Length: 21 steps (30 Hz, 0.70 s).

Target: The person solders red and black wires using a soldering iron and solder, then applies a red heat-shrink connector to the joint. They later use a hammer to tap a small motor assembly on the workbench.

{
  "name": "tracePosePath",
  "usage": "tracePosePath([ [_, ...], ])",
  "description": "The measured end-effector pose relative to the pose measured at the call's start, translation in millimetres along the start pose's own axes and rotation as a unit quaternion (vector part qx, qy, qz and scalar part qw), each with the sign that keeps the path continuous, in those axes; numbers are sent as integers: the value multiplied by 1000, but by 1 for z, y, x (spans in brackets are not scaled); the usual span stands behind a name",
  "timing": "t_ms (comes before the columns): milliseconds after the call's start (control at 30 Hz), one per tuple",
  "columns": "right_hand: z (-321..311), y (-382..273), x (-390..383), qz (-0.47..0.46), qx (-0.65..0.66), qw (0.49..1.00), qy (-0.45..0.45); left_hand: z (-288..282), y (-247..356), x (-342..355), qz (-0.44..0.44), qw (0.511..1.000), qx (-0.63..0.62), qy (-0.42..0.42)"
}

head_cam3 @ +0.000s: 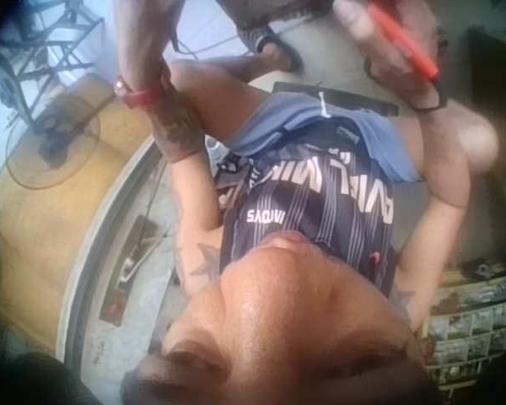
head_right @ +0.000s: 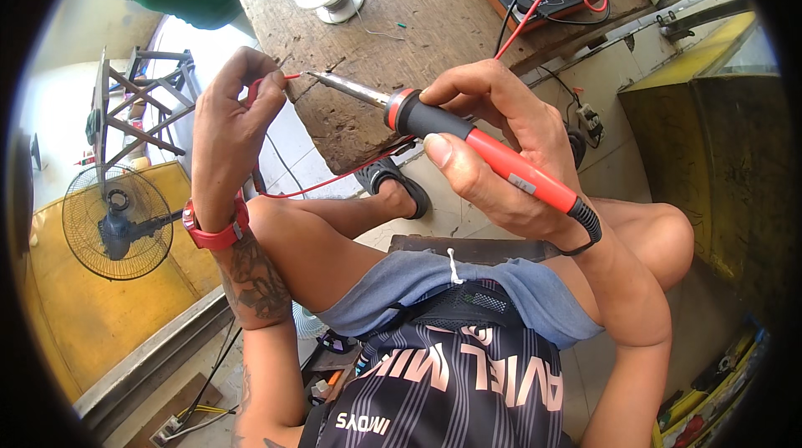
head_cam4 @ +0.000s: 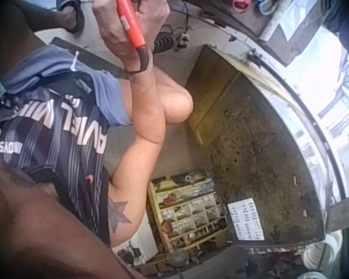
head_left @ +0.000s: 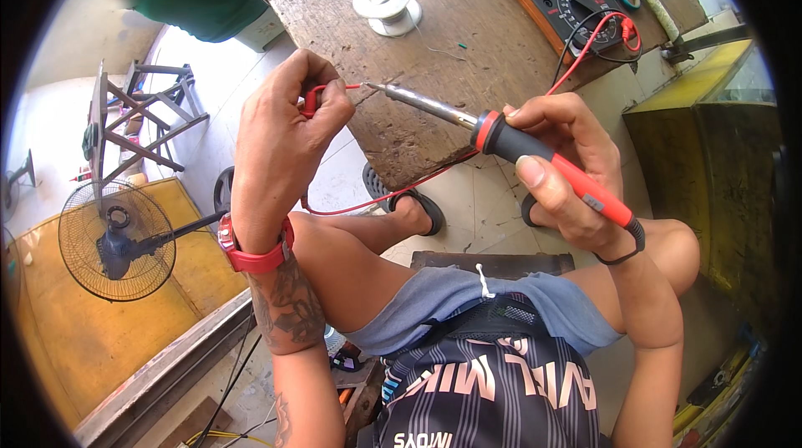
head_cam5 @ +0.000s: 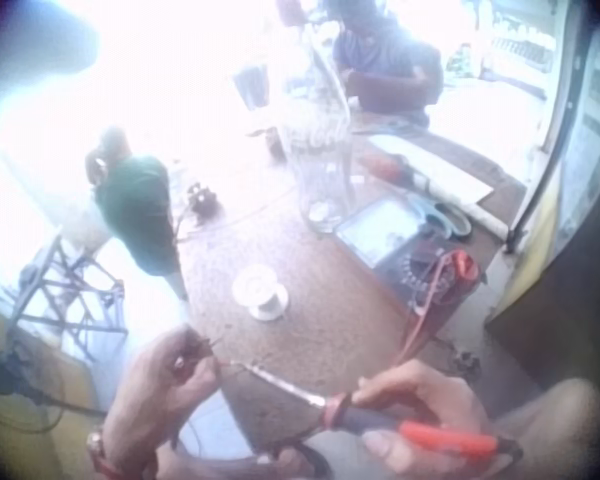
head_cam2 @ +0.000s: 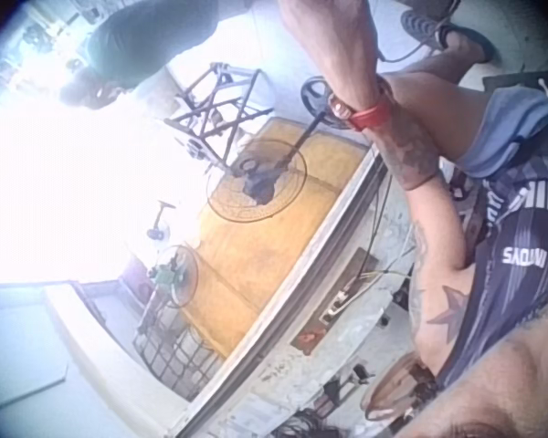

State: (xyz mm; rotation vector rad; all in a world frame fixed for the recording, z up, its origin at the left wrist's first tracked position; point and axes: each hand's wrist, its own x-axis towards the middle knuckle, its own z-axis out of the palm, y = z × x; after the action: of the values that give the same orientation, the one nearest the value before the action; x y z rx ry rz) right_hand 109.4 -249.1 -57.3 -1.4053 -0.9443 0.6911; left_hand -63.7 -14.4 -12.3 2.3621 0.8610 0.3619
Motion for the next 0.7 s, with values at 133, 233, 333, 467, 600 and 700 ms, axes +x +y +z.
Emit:
tracePosePath([
  [133, 0, 1, 0, -6, 0, 1000, -4, 0, 0, 1, 6, 1000, 7, -2],
  [233, -1, 1, -1, -5, -2, 1000, -5, 0, 0, 1, 3, 1000, 8, -6],
  [333, -1, 1, -1, -3, 1, 1000, -7, 0, 1, 1, -1, 1000, 10, -9],
  [467, -2, 1, 0, -3, 22, 1000, 2, 0, 2, 1, -2, 1000, 9, -6],
  [600, -2, 1, -3, 10, 36, 999, 7, 0, 4, 1, 2, 1000, 7, -7],
  [700, -1, -1, -7, -4, 39, 999, 1, 0, 5, -4, -11, 1000, 8, -13],
])
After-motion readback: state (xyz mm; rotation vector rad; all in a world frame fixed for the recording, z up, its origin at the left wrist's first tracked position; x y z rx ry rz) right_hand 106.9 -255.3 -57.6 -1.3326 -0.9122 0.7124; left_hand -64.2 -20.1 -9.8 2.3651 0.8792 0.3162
